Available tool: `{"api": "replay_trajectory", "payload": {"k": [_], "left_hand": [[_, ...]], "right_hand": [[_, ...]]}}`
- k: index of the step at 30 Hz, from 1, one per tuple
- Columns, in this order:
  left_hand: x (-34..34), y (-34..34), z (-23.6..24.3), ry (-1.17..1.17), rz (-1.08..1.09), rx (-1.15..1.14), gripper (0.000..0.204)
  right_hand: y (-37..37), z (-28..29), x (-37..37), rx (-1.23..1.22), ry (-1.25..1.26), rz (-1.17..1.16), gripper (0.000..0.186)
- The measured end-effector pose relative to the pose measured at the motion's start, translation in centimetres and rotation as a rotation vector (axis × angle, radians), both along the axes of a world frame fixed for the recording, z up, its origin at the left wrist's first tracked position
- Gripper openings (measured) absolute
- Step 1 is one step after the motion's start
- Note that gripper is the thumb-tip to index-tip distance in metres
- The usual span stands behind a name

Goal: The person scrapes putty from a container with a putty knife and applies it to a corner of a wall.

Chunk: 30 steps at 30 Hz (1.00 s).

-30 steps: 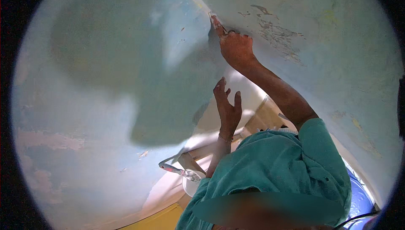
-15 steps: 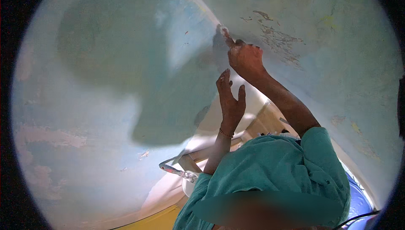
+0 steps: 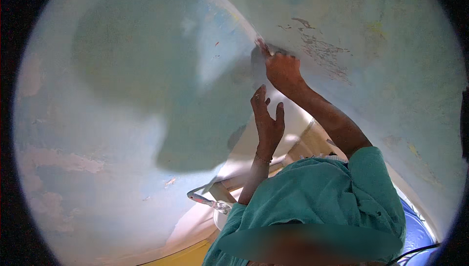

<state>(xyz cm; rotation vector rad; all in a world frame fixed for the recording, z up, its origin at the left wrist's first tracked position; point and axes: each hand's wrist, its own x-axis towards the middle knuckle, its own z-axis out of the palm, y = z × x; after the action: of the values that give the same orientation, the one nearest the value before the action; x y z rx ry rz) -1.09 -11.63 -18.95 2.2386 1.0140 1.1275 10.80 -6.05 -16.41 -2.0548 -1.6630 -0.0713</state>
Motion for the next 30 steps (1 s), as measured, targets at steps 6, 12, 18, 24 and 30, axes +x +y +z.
{"api": "replay_trajectory", "payload": {"k": [6,12,18,24,30], "left_hand": [[-0.8,0.0,-1.0,-0.003,-0.01,-0.038,0.051],[-0.2,-0.4,-1.0,-0.002,-0.018,-0.035,0.051],[-0.3,-0.3,-1.0,-0.022,-0.026,-0.031,0.051],[-0.3,-0.2,-1.3,-0.013,-0.004,-0.065,0.05],[-0.2,-0.2,-1.3,-0.047,-0.036,-0.05,0.051]], "right_hand": [[-1.3,-1.3,0.2,0.05,0.072,-0.017,0.051],[-1.6,3.6,0.4,0.174,0.141,0.047,0.061],[-0.9,4.4,0.1,0.091,0.081,0.026,0.062],[-1.3,-0.7,0.1,0.06,0.075,0.049,0.057],[-1.5,1.9,0.0,0.143,0.155,0.042,0.061]]}}
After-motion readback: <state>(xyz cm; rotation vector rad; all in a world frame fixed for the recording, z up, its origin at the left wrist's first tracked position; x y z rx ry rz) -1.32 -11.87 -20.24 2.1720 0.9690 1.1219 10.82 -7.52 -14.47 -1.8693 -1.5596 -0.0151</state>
